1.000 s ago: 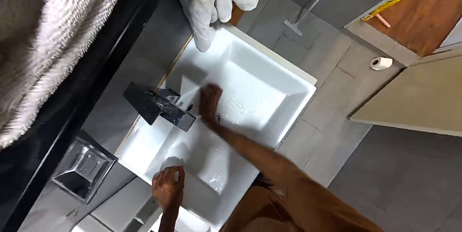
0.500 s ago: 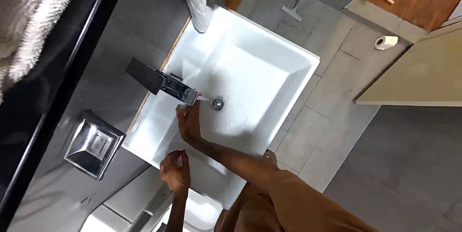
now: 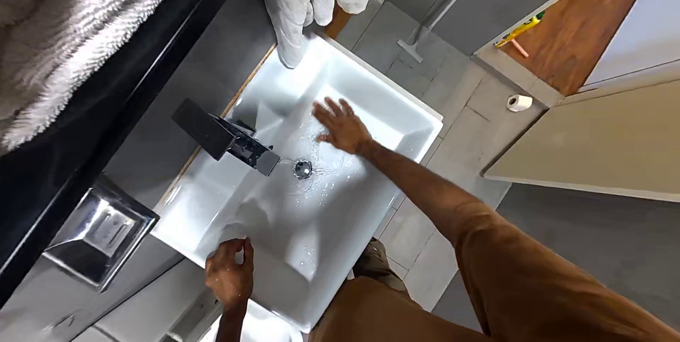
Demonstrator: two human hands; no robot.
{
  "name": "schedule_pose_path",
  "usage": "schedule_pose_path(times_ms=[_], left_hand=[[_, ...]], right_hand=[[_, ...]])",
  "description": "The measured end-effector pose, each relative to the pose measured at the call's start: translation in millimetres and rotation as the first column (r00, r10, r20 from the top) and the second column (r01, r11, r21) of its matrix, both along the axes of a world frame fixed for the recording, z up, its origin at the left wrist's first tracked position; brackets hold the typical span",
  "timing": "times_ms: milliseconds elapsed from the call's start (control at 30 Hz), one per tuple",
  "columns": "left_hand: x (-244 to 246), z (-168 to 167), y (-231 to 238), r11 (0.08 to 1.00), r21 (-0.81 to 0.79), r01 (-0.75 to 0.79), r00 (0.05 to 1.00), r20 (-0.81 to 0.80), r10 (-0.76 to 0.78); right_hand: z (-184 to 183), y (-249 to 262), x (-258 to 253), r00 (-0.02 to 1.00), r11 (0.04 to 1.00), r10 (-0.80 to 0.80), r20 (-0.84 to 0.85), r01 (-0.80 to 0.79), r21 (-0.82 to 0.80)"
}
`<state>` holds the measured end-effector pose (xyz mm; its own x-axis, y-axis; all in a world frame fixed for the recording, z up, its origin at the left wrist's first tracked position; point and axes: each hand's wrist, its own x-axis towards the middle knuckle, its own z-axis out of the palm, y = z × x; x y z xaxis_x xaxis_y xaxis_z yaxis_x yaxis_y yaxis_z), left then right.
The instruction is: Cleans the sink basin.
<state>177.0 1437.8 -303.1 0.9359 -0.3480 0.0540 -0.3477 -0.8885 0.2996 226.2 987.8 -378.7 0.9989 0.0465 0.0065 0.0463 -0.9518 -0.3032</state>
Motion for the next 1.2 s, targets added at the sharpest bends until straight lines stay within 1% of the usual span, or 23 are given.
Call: schedule_pose_path(times_ms=[33, 133, 200, 233, 300, 400, 433, 500, 600, 633, 700, 800, 833, 867, 967, 1033, 1100, 1200], left_hand=[[0, 1, -1, 1.0, 0.002, 0.005, 1.0, 0.008, -0.005], [3, -1, -2, 1.0, 0.015, 0.016, 0.999, 0.027, -0.017], [3, -3, -1, 0.999, 0.028, 0.024, 0.999, 0.027, -0.024], [2, -3, -1, 0.999, 0.038, 0.031, 0.999, 0.02, -0.032], [0, -1, -1, 0.998, 0.059, 0.037, 0.999, 0.0, -0.037], [-1, 0, -2, 0.998, 0.063, 0.02, 1.0, 0.002, -0.02], [-2, 0, -3, 0.998, 0.059, 0.01, 1.0, 0.006, -0.01], [-3, -1, -2, 0.998, 0.059, 0.004, 1.0, 0.008, -0.005], [-4, -4, -2, 0.995, 0.097, 0.02, 1.0, 0.006, -0.02], [-7, -2, 0, 0.993, 0.111, 0.029, 1.0, -0.011, -0.028], [-7, -3, -3, 0.994, 0.109, 0.029, 0.999, -0.018, -0.027], [-8, 0, -1, 0.996, 0.091, 0.023, 0.999, -0.041, -0.019], [-5, 0, -3, 0.997, 0.082, 0.014, 0.999, -0.04, -0.01], [-4, -2, -5, 0.997, 0.076, 0.003, 0.999, -0.038, 0.0], [-7, 0, -3, 0.997, 0.077, 0.0, 0.998, -0.069, 0.005], [-5, -1, -3, 0.997, 0.073, -0.007, 0.997, -0.08, 0.013], [-9, -2, 0, 0.997, 0.078, -0.016, 0.994, -0.107, 0.024], [-5, -6, -1, 0.997, 0.082, -0.01, 0.995, -0.095, 0.018]], right_hand=[[1, -13, 9, 0.999, 0.998, -0.029, 0.02, 0.03, -0.048], [13, -33, 32, 0.994, 0.978, -0.004, 0.107, 0.026, -0.206], [20, -40, 33, 0.991, 0.97, -0.032, 0.129, 0.062, -0.236], [20, -46, 25, 0.993, 0.974, -0.039, 0.112, 0.063, -0.216], [27, -54, -8, 0.997, 0.985, -0.046, 0.063, 0.056, -0.161], [46, -60, -55, 0.999, 0.977, -0.049, 0.0, 0.048, -0.209], [48, -60, -57, 0.999, 0.97, -0.04, -0.017, 0.035, -0.239], [43, -57, -34, 1.0, 0.96, 0.005, -0.016, -0.01, -0.278], [33, -59, 18, 0.995, 0.962, 0.093, -0.024, -0.096, -0.257], [31, -61, 18, 0.991, 0.962, 0.124, -0.038, -0.13, -0.241], [39, -69, 0, 0.984, 0.957, 0.168, -0.059, -0.177, -0.231], [42, -74, -43, 0.979, 0.96, 0.187, -0.083, -0.2, -0.198], [44, -74, -42, 0.978, 0.959, 0.183, -0.098, -0.199, -0.2], [45, -73, -29, 0.977, 0.955, 0.189, -0.097, -0.206, -0.215], [43, -58, 26, 0.97, 0.948, 0.221, -0.099, -0.238, -0.212], [37, -53, 52, 0.972, 0.934, 0.233, -0.043, -0.236, -0.267], [39, -58, 43, 0.977, 0.927, 0.211, -0.003, -0.201, -0.318], [59, -85, 17, 0.987, 0.899, 0.164, 0.005, -0.147, -0.412]])
